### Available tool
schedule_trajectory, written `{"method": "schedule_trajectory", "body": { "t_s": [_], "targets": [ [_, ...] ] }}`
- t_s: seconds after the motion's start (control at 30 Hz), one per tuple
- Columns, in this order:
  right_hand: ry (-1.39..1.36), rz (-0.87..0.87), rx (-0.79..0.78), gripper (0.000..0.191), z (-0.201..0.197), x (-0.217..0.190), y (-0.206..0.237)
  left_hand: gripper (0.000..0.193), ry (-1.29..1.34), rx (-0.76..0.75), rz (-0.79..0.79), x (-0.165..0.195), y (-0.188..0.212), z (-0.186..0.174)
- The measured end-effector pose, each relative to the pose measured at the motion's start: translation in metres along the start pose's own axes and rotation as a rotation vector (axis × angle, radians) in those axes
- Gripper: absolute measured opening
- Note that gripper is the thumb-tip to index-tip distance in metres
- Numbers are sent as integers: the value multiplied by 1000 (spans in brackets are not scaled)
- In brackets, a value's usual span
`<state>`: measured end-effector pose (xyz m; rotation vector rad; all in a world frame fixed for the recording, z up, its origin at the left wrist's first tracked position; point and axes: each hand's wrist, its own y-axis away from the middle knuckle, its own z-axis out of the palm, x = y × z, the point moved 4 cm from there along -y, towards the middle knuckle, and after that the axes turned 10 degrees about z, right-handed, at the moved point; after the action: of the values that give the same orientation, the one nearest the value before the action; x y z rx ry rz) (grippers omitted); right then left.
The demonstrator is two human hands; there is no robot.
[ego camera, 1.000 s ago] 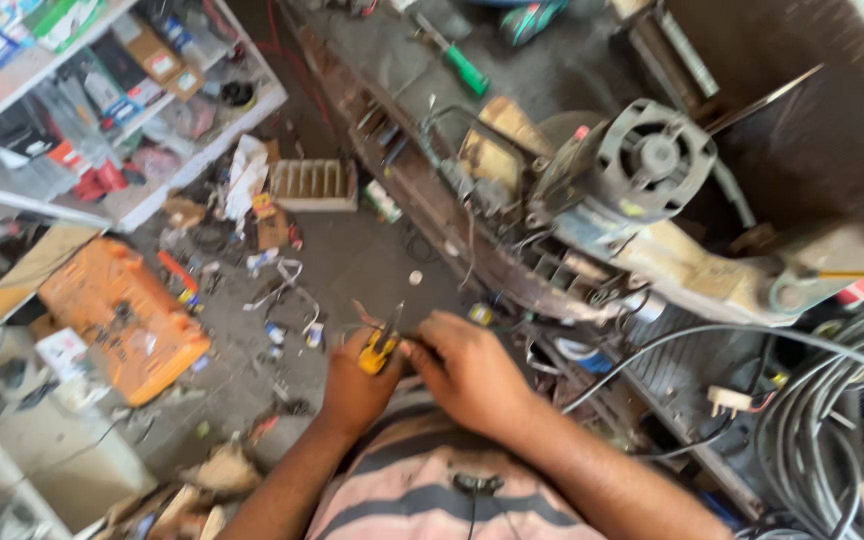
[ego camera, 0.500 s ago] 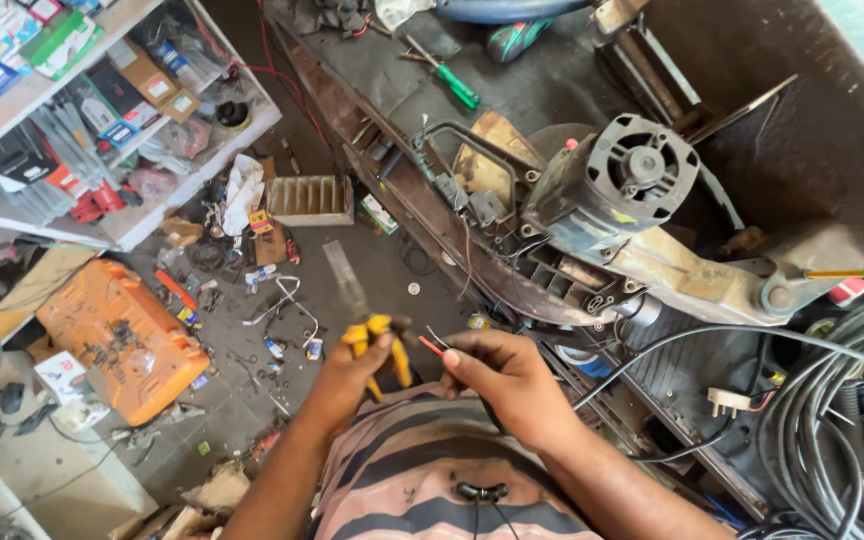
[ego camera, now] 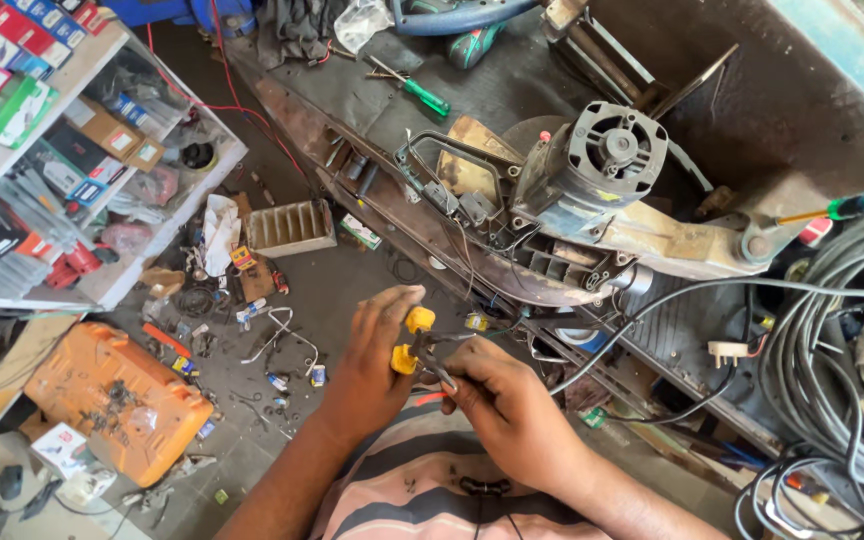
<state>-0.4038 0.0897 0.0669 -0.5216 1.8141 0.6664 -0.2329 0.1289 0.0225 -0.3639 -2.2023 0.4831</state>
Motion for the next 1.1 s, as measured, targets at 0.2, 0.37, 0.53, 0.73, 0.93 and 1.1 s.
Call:
{"method": "schedule_trajectory", "body": {
  "t_s": [0.2,0.37,0.53,0.73,0.93,1.1],
  "targets": [
    [18,72,173,12,32,-7,-2,68,-3,-20,-35,-25,16,-27],
    [-68,143,266,11,52,1,-6,65,119,-12,-62,-42,30,-33],
    [-71,268,320,9,65,16,-9,66,57,-63,-42,-53,37,-33],
    [84,184,343,12,78,17,-13,69,-12,-88,73,-46,36,-33],
    [86,182,302,10,80,15,-13,68,-45,-59,112,-45,33,-37],
    [119,104,233,11,80,12,-13,52,-37,-29,109,-45,34,-38]
  ]
}}
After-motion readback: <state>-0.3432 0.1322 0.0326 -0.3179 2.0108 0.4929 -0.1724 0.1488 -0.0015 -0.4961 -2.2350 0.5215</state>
